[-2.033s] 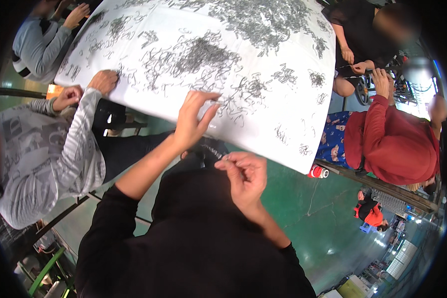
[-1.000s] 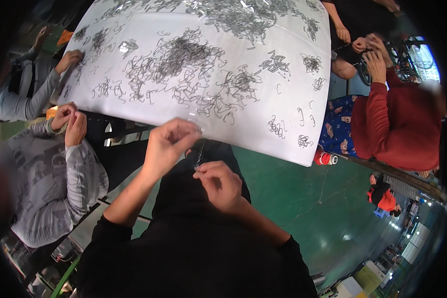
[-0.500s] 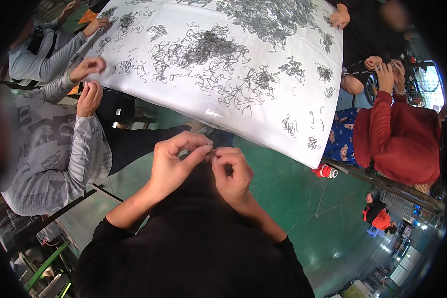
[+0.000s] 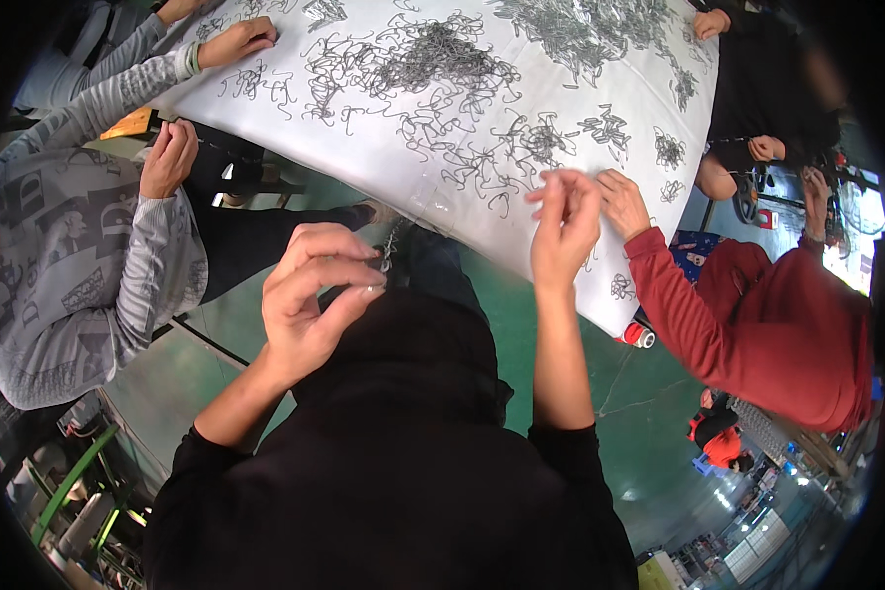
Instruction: The person repeatedly picks up small metal wire pieces from a large white sheet and links them together by hand. They occasionally reach up to hang the assembled chain on a nearby metal frame. Other people at the table perform the same task simultaneously.
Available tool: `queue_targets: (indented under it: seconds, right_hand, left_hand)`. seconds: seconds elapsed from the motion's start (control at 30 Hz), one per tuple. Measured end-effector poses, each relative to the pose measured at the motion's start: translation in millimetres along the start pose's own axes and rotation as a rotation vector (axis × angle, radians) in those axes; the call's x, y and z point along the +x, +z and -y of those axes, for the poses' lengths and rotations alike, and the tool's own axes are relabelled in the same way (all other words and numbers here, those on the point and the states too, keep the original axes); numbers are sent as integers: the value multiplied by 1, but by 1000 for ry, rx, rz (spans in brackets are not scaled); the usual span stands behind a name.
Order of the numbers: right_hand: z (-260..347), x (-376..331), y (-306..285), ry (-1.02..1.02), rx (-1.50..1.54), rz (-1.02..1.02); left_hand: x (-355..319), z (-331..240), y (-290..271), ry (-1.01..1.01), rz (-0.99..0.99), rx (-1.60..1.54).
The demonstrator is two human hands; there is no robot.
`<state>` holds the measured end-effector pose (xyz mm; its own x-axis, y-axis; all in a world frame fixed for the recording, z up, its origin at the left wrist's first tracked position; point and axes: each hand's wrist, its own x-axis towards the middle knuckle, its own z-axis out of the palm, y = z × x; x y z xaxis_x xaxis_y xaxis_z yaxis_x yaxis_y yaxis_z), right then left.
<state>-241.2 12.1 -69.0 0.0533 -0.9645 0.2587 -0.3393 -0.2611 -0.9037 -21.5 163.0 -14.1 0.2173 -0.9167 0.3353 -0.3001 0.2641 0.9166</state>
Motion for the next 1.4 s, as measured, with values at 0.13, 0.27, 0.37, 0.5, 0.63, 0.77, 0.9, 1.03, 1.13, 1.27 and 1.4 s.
queue_targets:
  seconds: [0.13, 0.27, 0.37, 0.5, 0.63, 0.77, 0.9, 1.03, 1.13, 1.27, 1.4]
  right_hand:
    - [-46, 71, 14, 83, -40, 48]
    - [-99, 142, 40, 174, -282, 143]
    - [-125, 174, 54, 190, -538, 353]
    - [-138, 199, 74, 194, -652, 471]
    - [-138, 208, 91, 206, -770, 514]
    - [-138, 209, 99, 128, -886, 591]
    - [-142, 200, 94, -22, -850, 532]
    - [-148, 200, 98, 36, -847, 530]
    - [-151, 199, 102, -62, -890, 514]
    - [-140, 192, 93, -64, -727, 418]
    - [-99, 155, 77, 255, -132, 281]
  left_hand:
    - [8, -1, 4, 10, -16, 1]
    - [16, 0, 12, -38, -58, -11]
    - [19, 0, 19, -63, -66, -15]
    - [20, 2, 27, -92, -84, -37]
    - [19, 4, 31, -117, -106, -47]
    - [16, 4, 30, -123, -125, -40]
    - [10, 2, 27, -118, -106, -9]
    - [3, 1, 26, -89, -92, -4]
    - [-1, 0, 24, -86, -90, 3]
    - [-8, 0, 20, -81, -85, 21]
    - [-13, 1, 21, -82, -103, 7]
